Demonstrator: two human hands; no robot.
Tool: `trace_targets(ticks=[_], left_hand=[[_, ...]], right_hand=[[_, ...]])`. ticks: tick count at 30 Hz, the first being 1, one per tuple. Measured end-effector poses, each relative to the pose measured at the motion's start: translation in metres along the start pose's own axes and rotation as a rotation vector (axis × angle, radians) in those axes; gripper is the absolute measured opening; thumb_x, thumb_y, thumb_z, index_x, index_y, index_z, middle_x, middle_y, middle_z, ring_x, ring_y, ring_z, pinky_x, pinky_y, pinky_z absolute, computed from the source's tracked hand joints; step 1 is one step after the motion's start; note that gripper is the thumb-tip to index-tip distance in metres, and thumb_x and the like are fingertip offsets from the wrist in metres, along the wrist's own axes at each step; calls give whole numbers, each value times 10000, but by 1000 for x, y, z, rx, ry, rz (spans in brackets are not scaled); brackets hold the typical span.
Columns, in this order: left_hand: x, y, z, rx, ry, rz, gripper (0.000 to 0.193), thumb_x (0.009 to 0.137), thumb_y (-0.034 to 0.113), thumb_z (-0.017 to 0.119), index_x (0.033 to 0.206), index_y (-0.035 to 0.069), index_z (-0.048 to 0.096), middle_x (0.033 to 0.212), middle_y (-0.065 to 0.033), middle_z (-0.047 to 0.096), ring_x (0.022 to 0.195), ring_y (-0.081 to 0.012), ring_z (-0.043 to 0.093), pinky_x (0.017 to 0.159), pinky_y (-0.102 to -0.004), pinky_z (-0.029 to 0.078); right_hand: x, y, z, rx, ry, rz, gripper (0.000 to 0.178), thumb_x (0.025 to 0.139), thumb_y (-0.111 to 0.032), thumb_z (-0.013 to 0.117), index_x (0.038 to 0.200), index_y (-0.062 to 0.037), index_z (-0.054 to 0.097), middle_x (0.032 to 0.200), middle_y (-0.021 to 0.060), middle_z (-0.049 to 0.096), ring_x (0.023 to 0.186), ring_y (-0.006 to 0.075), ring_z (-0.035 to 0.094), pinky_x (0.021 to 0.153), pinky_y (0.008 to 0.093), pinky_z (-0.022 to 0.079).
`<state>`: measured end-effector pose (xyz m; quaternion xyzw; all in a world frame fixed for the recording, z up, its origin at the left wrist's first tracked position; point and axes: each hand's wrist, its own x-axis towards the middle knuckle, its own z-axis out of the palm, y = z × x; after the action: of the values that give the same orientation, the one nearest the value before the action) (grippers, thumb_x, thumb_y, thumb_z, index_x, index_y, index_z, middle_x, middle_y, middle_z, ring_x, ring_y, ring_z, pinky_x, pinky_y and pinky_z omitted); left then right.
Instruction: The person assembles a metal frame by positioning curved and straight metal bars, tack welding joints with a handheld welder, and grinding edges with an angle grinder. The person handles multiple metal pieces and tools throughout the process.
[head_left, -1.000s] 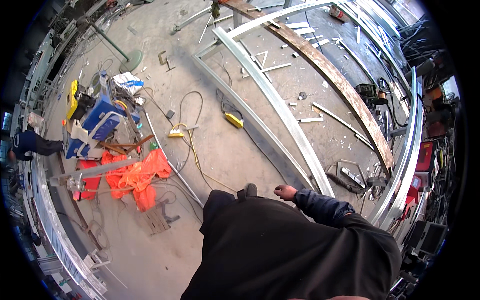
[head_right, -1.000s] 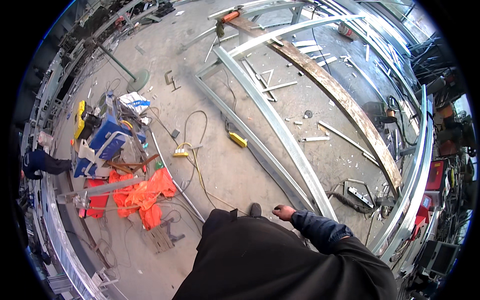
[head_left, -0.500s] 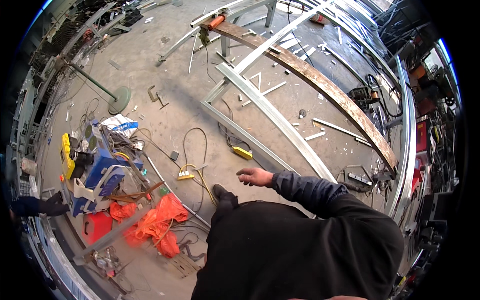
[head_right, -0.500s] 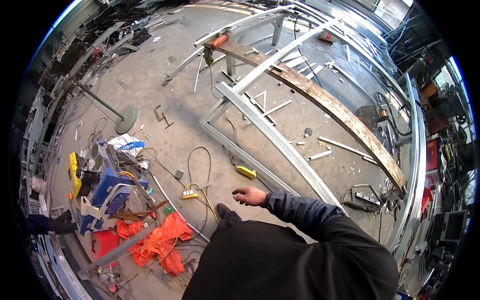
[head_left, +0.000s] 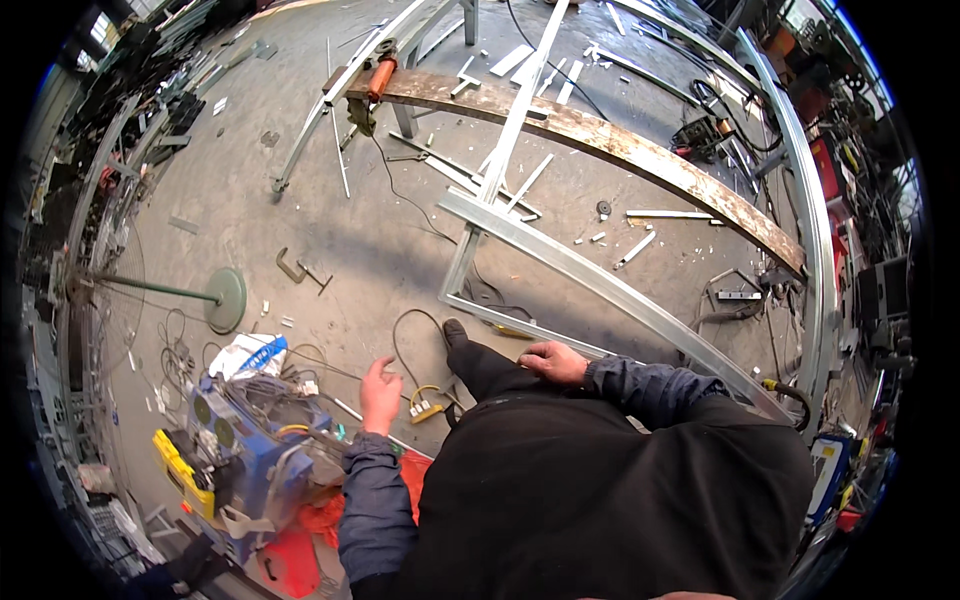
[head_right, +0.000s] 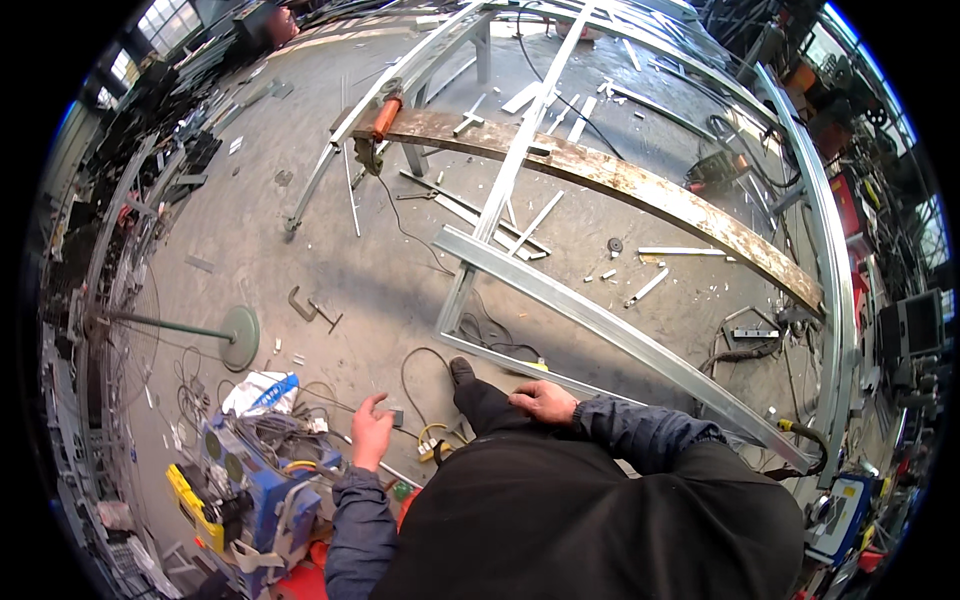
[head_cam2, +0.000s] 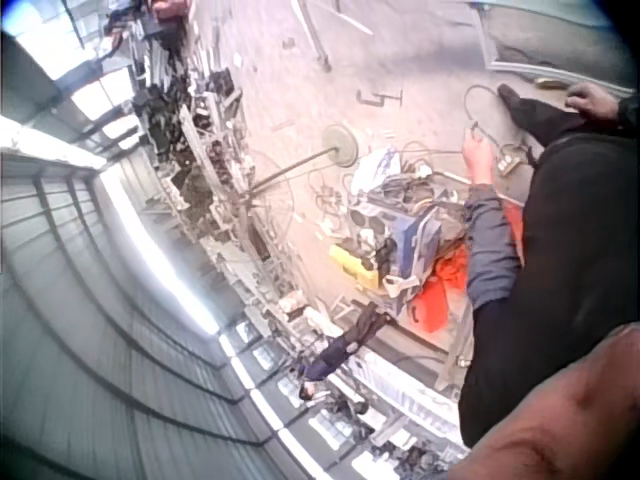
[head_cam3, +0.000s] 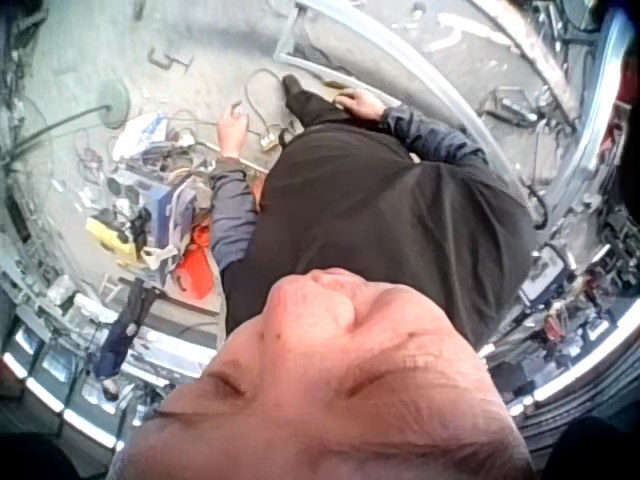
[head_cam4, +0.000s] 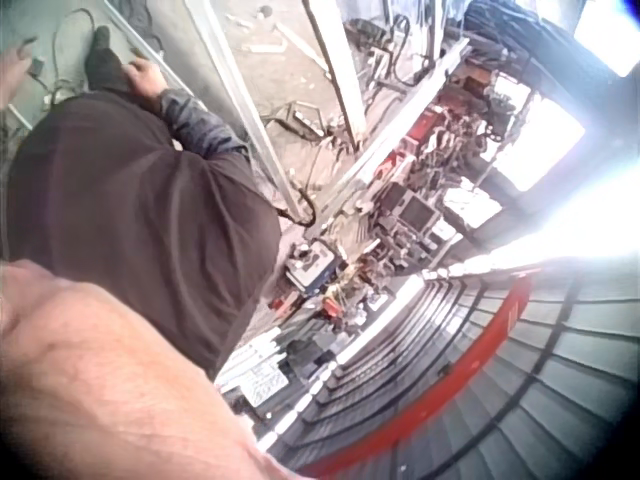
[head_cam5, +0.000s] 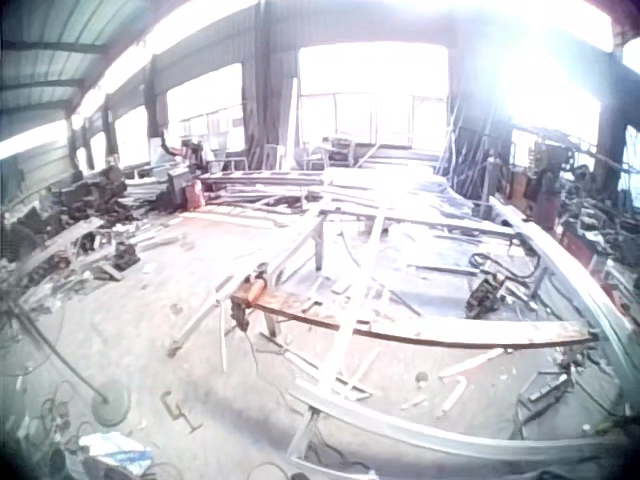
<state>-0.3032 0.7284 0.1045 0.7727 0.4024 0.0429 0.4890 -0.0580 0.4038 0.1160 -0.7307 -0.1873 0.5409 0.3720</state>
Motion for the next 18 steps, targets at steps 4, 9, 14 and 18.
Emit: trace_targets(ticks=[4, 9, 14, 18], left_hand=[[92, 53, 7, 64, -270, 33, 426, 885, 64, 696, 1307, 4, 696, 709, -17, 642, 632, -105, 540, 630, -316, 486], [183, 76, -35, 276, -415, 22, 460, 897, 134, 708, 1343, 24, 690, 793, -68, 706, 713, -161, 637, 715, -357, 534], [320, 61, -51, 93, -481, -11, 591, 914, 216, 766, 1438, -5, 606, 1068, -154, 738, 958, -242, 730, 889, -372, 575], [504, 97, -42, 279, -416, 174, 680, 903, 262, 798, 1470, -31, 565, 1324, -222, 644, 1096, -304, 704, 966, -404, 569]], right_hand=[[82, -39, -6, 83, 116, -235, 384, 1070, -376, 660, 1032, -2, 737, 771, 36, 658, 729, 107, 570, 690, 325, 494], [152, -129, -25, 210, 276, -219, 403, 1044, -365, 682, 947, 25, 694, 710, 97, 586, 690, 154, 523, 666, 372, 473], [202, -166, -53, 241, 464, -196, 391, 1039, -357, 683, 934, 19, 689, 719, 115, 596, 684, 162, 526, 656, 376, 473], [226, -199, -74, 217, 601, -219, 346, 1029, -327, 700, 959, 11, 716, 769, 157, 669, 693, 239, 598, 677, 388, 497]])
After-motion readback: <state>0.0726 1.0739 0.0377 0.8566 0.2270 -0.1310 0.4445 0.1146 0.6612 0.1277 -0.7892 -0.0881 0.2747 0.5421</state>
